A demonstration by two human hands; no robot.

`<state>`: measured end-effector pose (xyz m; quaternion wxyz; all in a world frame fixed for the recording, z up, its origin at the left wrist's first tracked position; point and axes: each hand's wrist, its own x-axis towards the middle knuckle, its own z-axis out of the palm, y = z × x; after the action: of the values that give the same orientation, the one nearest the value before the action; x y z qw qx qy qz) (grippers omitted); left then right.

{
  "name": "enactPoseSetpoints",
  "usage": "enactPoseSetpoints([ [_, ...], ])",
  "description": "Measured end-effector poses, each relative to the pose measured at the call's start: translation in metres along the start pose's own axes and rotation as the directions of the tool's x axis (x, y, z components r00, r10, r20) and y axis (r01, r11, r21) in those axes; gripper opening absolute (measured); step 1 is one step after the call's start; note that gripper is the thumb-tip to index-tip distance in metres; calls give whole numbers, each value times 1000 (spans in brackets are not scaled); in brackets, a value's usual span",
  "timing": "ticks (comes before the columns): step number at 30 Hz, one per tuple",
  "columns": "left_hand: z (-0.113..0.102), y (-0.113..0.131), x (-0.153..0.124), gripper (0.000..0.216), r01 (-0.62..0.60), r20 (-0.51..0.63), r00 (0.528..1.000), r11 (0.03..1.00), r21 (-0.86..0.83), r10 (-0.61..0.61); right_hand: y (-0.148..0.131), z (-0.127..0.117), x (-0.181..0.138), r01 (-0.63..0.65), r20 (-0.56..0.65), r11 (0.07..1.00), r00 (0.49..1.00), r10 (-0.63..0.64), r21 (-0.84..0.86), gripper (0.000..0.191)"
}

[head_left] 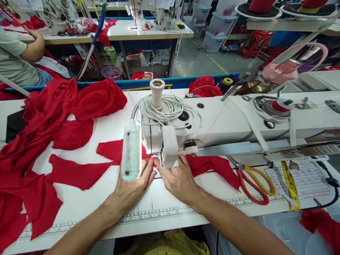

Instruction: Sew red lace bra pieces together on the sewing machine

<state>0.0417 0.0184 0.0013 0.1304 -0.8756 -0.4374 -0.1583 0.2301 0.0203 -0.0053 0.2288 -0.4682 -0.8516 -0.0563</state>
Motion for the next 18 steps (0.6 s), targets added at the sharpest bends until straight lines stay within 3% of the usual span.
enactPoseSetpoints([
  [18,2,3,-1,36,35,0,999,999,-38,-35,1,5,-2,11,27,1000,1000,-11,-14,33],
])
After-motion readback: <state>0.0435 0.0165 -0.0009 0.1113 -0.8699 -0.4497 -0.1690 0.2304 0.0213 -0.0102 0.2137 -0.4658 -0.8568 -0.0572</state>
